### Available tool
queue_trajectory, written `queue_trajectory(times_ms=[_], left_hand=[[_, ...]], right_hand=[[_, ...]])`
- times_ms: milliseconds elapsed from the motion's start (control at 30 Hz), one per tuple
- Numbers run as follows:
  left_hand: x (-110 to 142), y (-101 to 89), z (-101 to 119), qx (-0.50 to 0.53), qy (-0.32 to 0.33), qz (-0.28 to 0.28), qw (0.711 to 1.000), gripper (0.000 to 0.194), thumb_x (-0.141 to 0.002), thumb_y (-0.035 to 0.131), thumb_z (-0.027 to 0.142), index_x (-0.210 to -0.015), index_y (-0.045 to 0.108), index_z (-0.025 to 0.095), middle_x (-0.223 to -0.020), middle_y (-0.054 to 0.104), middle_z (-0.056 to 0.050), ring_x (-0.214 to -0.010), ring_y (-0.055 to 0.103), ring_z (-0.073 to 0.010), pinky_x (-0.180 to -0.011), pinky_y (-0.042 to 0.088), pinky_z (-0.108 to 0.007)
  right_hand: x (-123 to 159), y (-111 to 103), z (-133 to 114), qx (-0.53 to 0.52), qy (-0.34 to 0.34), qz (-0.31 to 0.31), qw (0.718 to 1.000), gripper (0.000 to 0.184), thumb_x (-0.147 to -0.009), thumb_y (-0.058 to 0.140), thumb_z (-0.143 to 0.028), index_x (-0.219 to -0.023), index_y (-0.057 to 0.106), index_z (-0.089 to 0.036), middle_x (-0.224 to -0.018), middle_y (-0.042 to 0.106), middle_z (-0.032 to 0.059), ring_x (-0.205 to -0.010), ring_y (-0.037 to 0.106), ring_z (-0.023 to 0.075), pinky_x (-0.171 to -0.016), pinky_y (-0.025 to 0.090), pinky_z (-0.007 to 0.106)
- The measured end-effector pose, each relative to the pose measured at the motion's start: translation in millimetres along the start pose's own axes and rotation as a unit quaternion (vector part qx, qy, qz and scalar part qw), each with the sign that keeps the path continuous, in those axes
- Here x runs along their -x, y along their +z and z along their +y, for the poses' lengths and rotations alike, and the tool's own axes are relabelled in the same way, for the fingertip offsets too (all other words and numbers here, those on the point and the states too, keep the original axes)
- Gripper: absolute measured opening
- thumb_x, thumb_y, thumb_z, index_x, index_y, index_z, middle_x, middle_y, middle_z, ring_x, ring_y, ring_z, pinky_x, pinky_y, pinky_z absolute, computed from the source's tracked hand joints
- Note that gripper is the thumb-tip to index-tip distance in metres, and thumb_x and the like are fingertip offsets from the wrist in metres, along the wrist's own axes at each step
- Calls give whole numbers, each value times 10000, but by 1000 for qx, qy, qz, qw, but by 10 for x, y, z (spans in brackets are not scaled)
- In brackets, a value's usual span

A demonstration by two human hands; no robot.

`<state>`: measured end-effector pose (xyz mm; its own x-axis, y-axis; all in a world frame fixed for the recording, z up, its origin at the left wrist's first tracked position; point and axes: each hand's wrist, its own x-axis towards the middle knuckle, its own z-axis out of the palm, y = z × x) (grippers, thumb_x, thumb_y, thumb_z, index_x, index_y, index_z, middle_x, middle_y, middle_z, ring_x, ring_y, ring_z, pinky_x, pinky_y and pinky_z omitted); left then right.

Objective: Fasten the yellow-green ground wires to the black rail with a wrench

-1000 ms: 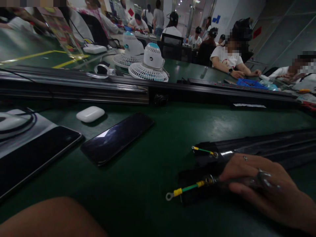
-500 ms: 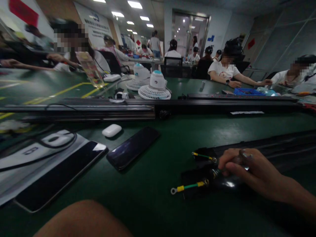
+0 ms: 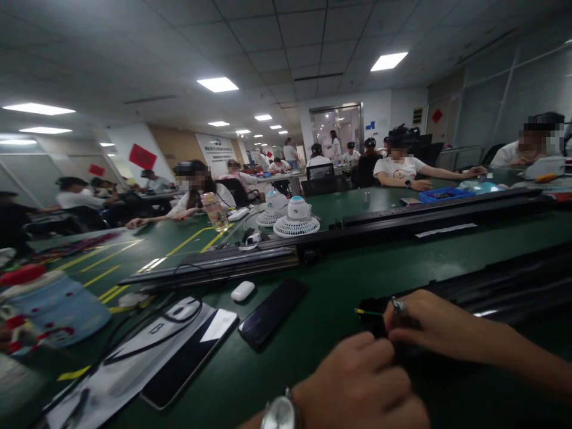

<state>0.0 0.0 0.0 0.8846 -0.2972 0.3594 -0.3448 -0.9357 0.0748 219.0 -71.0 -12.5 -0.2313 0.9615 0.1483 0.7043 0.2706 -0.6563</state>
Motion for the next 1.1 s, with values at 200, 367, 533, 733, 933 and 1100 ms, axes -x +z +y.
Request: queue_trajectory(times_ms=[200, 367, 533, 733, 933, 1100], left_hand=[[430, 52, -434, 8, -200, 151, 968, 161, -950, 407, 102, -1054, 512, 164, -939, 543, -61, -886, 437, -173, -778, 368, -345], [497, 145, -419, 93, -257, 108, 956, 242, -938, 507, 154, -1174, 484, 200, -1159, 538, -43, -1065, 459, -181, -956, 402, -376], [514, 206, -431, 131, -307, 94, 938, 329, -886, 534, 121, -1187, 475, 237, -1206, 529, -18, -1115, 476, -179, -996, 429, -390], [577, 258, -546, 149, -342, 75, 925, 599, -844, 654, 200, -1385, 422, 313, -1492, 363, -11, -1387, 344, -180, -1171, 369, -389], [549, 201, -655, 197, -327, -47, 923, 716, -834, 714, 248, -1472, 390, 255, -1569, 331, -51, -1450, 285, -243, -1218, 297, -472], [589, 261, -724, 257, -359, 27, 897, 732, -812, 674, 109, -1436, 385, 359, -1401, 484, 18, -1290, 467, -155, -1141, 406, -377]], right_hand=[[24, -2, 17, 3, -1, -13, 1000, 120, -951, 636, -285, -982, 706, -193, -924, 705, 11, -810, 664, 149, -714, 486, 247], [7, 48, 43, 18, 20, -28, 999, 89, -945, 642, -273, -977, 694, -208, -966, 706, 8, -872, 674, 165, -771, 496, 269], [-19, 108, 134, 13, 17, -21, 1000, 196, -1027, 522, -349, -1037, 679, -232, -1024, 701, 21, -979, 674, 184, -877, 513, 302], [-16, 259, 275, 34, 11, 59, 998, 231, -1037, 490, -381, -997, 676, -249, -942, 715, 7, -888, 701, 162, -830, 563, 257], [-73, 271, 212, 105, -106, 171, 974, 174, -993, 547, -334, -960, 693, -244, -917, 749, 10, -777, 733, 155, -639, 576, 175], [-76, 230, 163, 83, -93, 151, 981, 129, -982, 565, -286, -947, 681, -240, -885, 741, -3, -783, 729, 151, -675, 578, 193]])
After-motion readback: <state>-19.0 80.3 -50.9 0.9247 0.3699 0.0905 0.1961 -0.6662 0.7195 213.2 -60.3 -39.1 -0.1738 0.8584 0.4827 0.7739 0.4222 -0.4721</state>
